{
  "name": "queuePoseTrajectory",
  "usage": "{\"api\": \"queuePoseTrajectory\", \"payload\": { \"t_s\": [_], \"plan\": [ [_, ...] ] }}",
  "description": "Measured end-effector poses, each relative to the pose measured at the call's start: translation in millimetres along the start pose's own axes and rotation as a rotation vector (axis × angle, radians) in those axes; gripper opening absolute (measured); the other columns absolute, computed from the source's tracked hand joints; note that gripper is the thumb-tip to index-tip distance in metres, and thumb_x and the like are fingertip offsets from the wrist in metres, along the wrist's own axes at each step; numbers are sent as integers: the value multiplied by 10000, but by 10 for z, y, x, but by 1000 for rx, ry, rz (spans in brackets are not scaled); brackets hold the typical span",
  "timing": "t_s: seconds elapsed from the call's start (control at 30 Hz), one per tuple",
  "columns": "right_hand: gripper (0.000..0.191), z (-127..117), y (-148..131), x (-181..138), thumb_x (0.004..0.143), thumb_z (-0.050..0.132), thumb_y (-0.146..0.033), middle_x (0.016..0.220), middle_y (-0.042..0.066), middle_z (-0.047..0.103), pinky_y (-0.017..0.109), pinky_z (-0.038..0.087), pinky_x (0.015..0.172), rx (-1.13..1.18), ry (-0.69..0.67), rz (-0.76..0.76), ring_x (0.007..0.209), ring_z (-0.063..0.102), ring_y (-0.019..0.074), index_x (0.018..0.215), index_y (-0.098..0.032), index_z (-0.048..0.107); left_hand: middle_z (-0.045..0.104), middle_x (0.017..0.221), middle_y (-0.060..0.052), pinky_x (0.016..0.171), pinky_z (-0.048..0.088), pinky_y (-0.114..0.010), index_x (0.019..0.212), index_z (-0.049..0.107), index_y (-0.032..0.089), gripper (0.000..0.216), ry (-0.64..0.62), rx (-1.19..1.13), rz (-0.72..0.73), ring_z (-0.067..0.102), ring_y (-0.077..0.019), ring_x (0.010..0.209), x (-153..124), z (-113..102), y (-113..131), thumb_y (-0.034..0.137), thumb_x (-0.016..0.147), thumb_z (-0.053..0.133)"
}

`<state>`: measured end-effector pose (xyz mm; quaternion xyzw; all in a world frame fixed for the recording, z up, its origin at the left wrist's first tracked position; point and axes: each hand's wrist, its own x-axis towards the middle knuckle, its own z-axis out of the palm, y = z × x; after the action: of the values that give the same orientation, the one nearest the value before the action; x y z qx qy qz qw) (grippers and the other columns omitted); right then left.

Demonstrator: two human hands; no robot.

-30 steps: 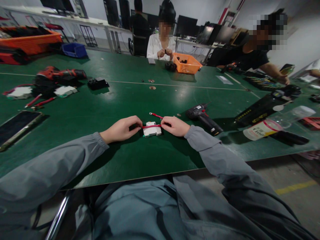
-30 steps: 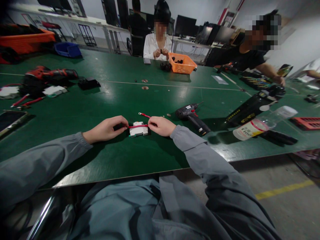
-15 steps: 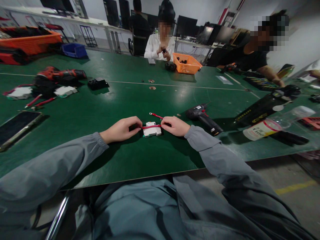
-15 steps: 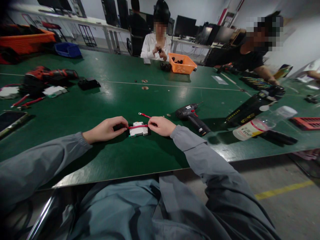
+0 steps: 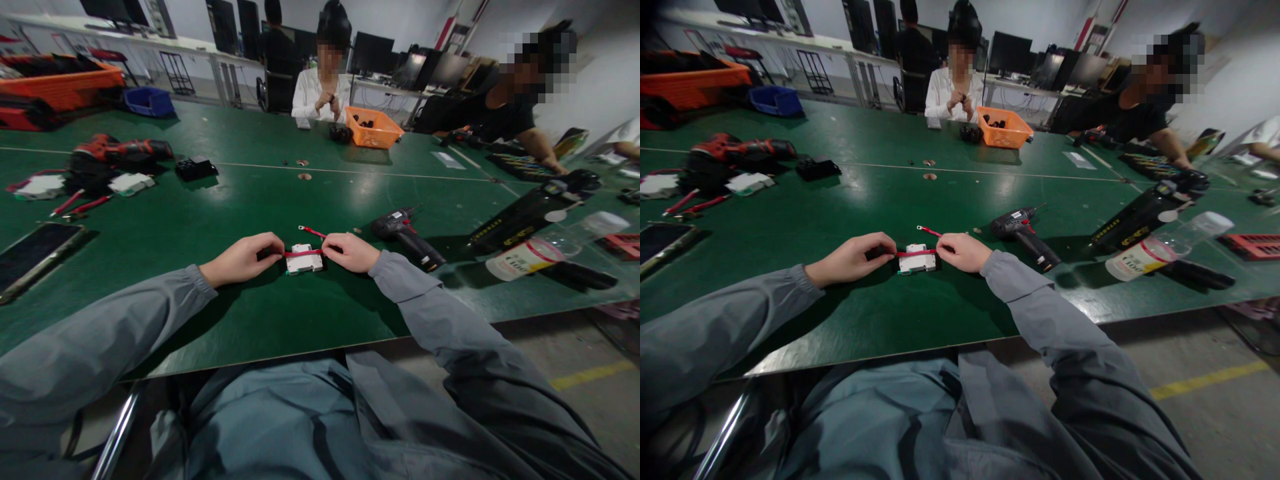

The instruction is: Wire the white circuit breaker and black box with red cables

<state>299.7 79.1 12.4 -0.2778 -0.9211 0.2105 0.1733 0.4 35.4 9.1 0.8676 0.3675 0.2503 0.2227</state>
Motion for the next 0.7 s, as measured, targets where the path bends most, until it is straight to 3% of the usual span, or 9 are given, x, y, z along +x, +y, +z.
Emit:
{"api": "queuePoseTrajectory", "payload": {
  "t_s": [0.17,0.4,0.7],
  "plan": [
    [168,-4,-7,-5,929,508,-220,858,62,637,294,436,713,7,0,-10,759,563,159,829,-153,625,671,1030,-57,795,520,-309,1132,601,191,322,6,-17,-72,633,-176,895,6,13,-1,429,927,530],
    [164,-1,-9,-7,924,519,-222,846,62,630,291,430,705,6,0,-8,736,549,150,826,-145,625,672,1018,-60,788,506,-295,1053,647,185,283,-15,20,-4,626,-173,899,16,-2,5,405,934,514],
    [147,-2,-13,-11,917,533,-230,855,58,627,286,423,696,9,-3,3,732,536,147,838,-150,627,692,993,-47,765,521,-293,1054,653,184,328,-53,-88,-102,637,-170,856,29,-28,-4,459,901,562]
  ]
}}
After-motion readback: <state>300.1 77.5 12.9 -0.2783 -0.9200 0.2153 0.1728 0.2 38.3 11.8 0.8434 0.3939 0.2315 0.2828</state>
